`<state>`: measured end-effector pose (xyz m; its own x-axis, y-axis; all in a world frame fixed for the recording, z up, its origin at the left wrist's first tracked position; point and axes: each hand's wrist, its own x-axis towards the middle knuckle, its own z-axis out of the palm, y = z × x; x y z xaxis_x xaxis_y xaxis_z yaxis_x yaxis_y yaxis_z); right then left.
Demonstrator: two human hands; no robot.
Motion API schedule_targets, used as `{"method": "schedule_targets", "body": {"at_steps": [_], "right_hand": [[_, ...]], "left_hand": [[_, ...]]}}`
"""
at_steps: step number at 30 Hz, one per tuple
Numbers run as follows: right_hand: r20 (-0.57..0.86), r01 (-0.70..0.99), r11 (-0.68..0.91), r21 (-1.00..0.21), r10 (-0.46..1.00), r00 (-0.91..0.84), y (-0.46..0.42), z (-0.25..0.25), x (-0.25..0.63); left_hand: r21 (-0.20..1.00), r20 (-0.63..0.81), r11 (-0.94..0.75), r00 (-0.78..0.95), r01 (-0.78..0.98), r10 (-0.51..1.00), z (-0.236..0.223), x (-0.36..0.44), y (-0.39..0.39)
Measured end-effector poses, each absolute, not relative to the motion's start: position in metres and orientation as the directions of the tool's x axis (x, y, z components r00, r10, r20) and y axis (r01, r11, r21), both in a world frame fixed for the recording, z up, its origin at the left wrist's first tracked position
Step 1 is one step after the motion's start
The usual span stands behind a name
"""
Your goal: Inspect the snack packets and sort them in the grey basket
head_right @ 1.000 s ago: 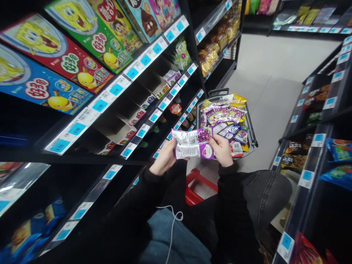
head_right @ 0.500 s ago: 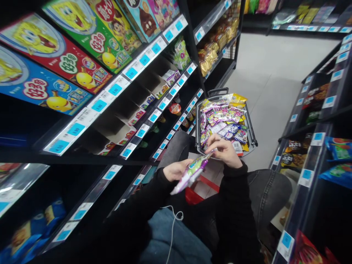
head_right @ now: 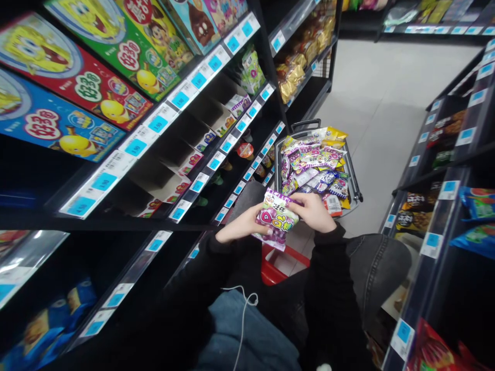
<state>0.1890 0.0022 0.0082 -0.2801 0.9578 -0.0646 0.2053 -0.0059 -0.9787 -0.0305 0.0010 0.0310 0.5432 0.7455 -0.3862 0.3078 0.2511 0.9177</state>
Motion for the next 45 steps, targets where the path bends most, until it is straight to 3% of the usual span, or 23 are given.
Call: {"method": "schedule_targets", "body": {"at_steps": [4, 8, 14, 18, 20, 25, 28, 32, 35, 39, 45], "right_hand": [[-0.04, 0.093, -0.035, -0.995, 0.998, -0.054, 0.005, 0.005, 0.183], [-0.012, 0.031, -0.015, -0.999, 0.996, 0.088, 0.008, 0.003, 0.176], [-0.024, -0.022, -0.02, -1.0, 0.981, 0.19, 0.009, -0.002, 0.176], [0.007, -0.016, 0.01, -1.0, 0.99, 0.143, 0.008, 0.0, 0.18], [0.098, -0.015, 0.1, -0.995, 0.991, 0.091, 0.006, 0.003, 0.181], [0.318, -0.084, 0.313, -0.946, 0.946, -0.057, 0.005, 0.008, 0.183], [0.363, -0.067, 0.357, -0.932, 0.911, -0.197, 0.003, 0.013, 0.188], [0.398, 0.011, 0.435, -0.9, 0.833, -0.383, -0.002, 0.025, 0.196], [0.344, 0.124, 0.443, -0.888, 0.819, -0.458, -0.004, 0.03, 0.2], [0.235, 0.194, 0.325, -0.926, 0.895, -0.379, -0.002, 0.024, 0.203], [0.131, 0.086, 0.161, -0.983, 0.951, -0.278, 0.0, 0.011, 0.201]], "left_hand": [[0.891, -0.455, 0.4, 0.424, 0.216, 0.783, 0.026, -0.036, 0.01], [0.874, -0.451, 0.484, 0.308, -0.036, 0.838, 0.017, -0.034, 0.009], [0.746, -0.534, 0.574, 0.211, -0.338, 0.819, 0.004, -0.025, 0.003], [0.782, -0.469, 0.497, 0.17, -0.375, 0.867, 0.005, -0.029, 0.006], [0.743, -0.469, 0.519, 0.224, -0.422, 0.854, 0.011, -0.033, 0.007], [0.37, -0.493, 0.813, 0.647, -0.45, 0.582, 0.019, -0.038, 0.006], [0.274, -0.501, 0.865, 0.705, -0.421, 0.502, 0.009, -0.038, 0.002], [0.315, -0.55, 0.843, 0.639, -0.437, 0.537, -0.011, -0.036, -0.005], [0.388, -0.572, 0.835, 0.609, -0.389, 0.55, -0.016, -0.033, -0.007], [0.506, -0.522, 0.757, 0.551, -0.414, 0.651, -0.004, -0.029, -0.005], [0.773, -0.441, 0.511, 0.259, -0.375, 0.859, 0.022, -0.015, -0.008]]}}
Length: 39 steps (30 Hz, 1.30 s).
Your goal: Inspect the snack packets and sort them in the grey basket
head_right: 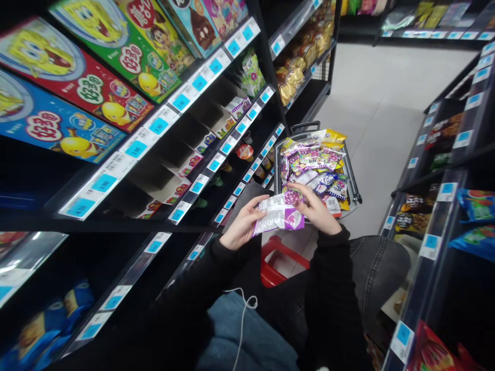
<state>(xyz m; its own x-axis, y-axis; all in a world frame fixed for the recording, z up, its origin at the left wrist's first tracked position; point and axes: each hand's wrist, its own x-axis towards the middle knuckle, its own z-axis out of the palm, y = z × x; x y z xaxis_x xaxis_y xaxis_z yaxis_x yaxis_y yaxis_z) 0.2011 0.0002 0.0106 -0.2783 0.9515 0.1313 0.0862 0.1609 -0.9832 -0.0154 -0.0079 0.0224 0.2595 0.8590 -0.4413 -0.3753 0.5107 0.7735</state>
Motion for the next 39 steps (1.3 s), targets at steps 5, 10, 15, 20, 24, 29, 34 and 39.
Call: {"method": "schedule_targets", "body": {"at_steps": [5, 10, 15, 20, 24, 29, 34, 39], "right_hand": [[0.101, -0.001, 0.103, -0.995, 0.976, -0.191, 0.0, 0.008, 0.196], [0.042, 0.031, 0.05, -0.998, 0.974, -0.221, 0.001, 0.012, 0.19], [0.016, 0.125, 0.042, -0.991, 0.979, -0.201, 0.002, 0.016, 0.183], [0.032, 0.138, 0.06, -0.989, 0.98, -0.198, 0.002, 0.017, 0.178], [0.052, 0.123, 0.088, -0.989, 0.962, -0.269, 0.002, 0.017, 0.175], [0.073, 0.125, 0.124, -0.984, 0.932, -0.354, 0.003, 0.018, 0.168], [0.07, 0.103, 0.112, -0.988, 0.936, -0.345, 0.003, 0.019, 0.163], [-0.006, 0.093, 0.002, -0.996, 0.997, -0.083, 0.006, 0.013, 0.162]], "left_hand": [[0.96, -0.213, 0.223, 0.075, -0.172, 0.974, 0.038, -0.012, -0.009], [0.992, -0.125, 0.125, 0.104, 0.011, 0.987, 0.042, -0.018, -0.009], [0.987, -0.04, 0.02, 0.12, 0.159, 0.992, 0.044, -0.021, -0.007], [0.957, -0.013, -0.013, 0.089, 0.289, 0.996, 0.047, -0.02, -0.003], [0.94, 0.006, -0.023, 0.051, 0.341, 0.999, 0.047, -0.02, -0.001], [0.927, 0.02, -0.012, -0.018, 0.374, 1.0, 0.041, -0.023, 0.001], [0.939, -0.002, 0.011, -0.026, 0.344, 1.0, 0.041, -0.029, 0.003], [0.991, -0.042, 0.038, 0.026, 0.128, 0.999, 0.036, -0.029, 0.003]]}}
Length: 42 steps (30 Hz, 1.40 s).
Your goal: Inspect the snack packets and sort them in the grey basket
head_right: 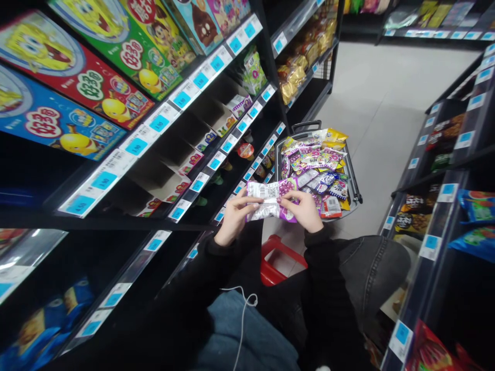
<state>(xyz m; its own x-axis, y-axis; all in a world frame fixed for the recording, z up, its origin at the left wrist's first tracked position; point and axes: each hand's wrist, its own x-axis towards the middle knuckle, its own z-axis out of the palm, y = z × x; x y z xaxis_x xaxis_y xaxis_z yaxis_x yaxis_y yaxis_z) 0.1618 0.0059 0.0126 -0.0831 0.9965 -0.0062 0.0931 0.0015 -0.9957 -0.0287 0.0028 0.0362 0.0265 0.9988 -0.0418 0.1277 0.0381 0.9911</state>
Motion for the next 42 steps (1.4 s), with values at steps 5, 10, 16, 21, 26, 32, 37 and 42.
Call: {"method": "schedule_targets", "body": {"at_steps": [5, 10, 16, 21, 26, 32, 37, 42], "right_hand": [[0.074, 0.119, 0.075, -0.99, 0.997, -0.01, 0.008, 0.007, 0.157], [0.122, 0.063, 0.117, -0.991, 0.989, 0.085, 0.008, -0.001, 0.15], [-0.054, -0.059, -0.056, -0.997, 0.998, -0.036, 0.015, -0.026, 0.145], [0.032, -0.153, 0.009, -0.988, 0.989, -0.146, 0.01, -0.007, 0.145], [0.163, -0.283, 0.02, -0.959, 0.855, -0.492, 0.003, 0.015, 0.153], [-0.002, -0.242, -0.069, -0.968, 0.964, -0.267, 0.007, -0.001, 0.168], [-0.317, -0.426, -0.418, -0.802, 0.903, -0.289, 0.008, -0.016, 0.167], [-0.3, -0.38, -0.344, -0.859, 0.938, -0.172, 0.013, -0.019, 0.161]], "left_hand": [[0.99, -0.099, 0.082, -0.162, -0.112, 0.982, 0.029, -0.027, 0.006], [0.84, -0.441, 0.448, 0.093, -0.308, 0.892, 0.026, -0.035, 0.013], [0.76, -0.506, 0.547, 0.208, -0.353, 0.837, 0.016, -0.049, 0.017], [0.465, -0.501, 0.814, 0.655, -0.349, 0.567, 0.018, -0.069, 0.013], [0.407, -0.494, 0.913, 0.831, -0.037, 0.254, -0.001, -0.066, -0.005], [0.619, -0.545, 0.77, 0.623, -0.152, 0.562, -0.017, -0.039, -0.001], [0.827, -0.465, 0.539, 0.346, -0.158, 0.815, -0.014, -0.02, 0.016], [0.899, -0.381, 0.419, 0.243, -0.129, 0.892, -0.019, -0.006, 0.022]]}}
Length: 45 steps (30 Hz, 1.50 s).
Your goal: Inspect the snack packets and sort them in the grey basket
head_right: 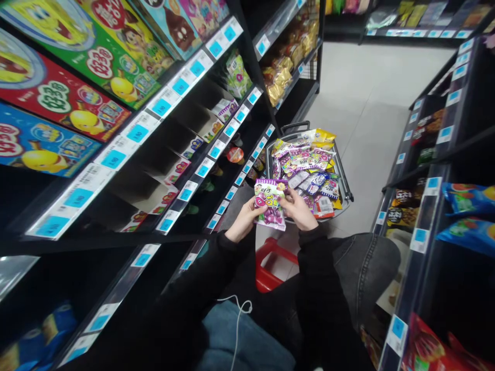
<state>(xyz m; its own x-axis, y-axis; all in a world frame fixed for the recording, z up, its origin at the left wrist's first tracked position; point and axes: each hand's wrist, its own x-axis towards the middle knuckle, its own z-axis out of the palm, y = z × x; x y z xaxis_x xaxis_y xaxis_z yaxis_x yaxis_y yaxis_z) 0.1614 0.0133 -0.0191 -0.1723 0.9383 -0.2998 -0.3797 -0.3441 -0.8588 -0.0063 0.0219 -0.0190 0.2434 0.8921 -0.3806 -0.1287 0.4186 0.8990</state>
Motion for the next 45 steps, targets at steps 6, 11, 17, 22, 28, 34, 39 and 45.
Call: {"method": "schedule_targets", "body": {"at_steps": [6, 11, 17, 22, 28, 34, 39, 45], "right_hand": [[-0.274, 0.028, -0.287, -0.958, 0.935, 0.227, 0.022, -0.037, 0.154], [-0.392, -0.115, -0.375, -0.92, 0.876, 0.28, 0.027, -0.046, 0.167], [-0.328, 0.037, -0.348, -0.937, 0.91, 0.256, 0.027, -0.056, 0.181], [-0.294, 0.103, -0.317, -0.943, 0.936, 0.194, 0.024, -0.05, 0.177], [-0.304, 0.21, -0.328, -0.921, 0.943, 0.138, 0.023, -0.036, 0.175], [-0.357, 0.248, -0.361, -0.899, 0.932, 0.061, 0.023, -0.041, 0.173], [-0.387, 0.26, -0.392, -0.882, 0.919, 0.07, 0.021, -0.038, 0.177], [-0.383, 0.285, -0.393, -0.875, 0.919, 0.091, 0.024, -0.039, 0.176]], "left_hand": [[0.903, -0.278, 0.208, 0.141, 0.376, 0.95, -0.03, 0.006, 0.051], [0.692, -0.148, 0.14, -0.05, 0.708, 0.988, -0.04, 0.037, 0.136], [0.4, -0.312, 0.238, -0.113, 0.885, 0.943, -0.079, 0.083, 0.195], [0.217, -0.106, 0.053, -0.03, 0.975, 0.994, -0.105, 0.083, 0.177], [0.024, -0.102, -0.646, 0.645, 0.763, 0.757, -0.126, 0.075, 0.17], [0.089, -0.127, -0.413, 0.422, 0.906, 0.898, -0.126, 0.092, 0.165], [0.13, 0.166, -0.211, 0.189, 0.969, 0.968, -0.051, 0.056, 0.236], [0.083, 0.247, 0.136, -0.153, 0.987, 0.957, 0.03, -0.04, 0.371]]}}
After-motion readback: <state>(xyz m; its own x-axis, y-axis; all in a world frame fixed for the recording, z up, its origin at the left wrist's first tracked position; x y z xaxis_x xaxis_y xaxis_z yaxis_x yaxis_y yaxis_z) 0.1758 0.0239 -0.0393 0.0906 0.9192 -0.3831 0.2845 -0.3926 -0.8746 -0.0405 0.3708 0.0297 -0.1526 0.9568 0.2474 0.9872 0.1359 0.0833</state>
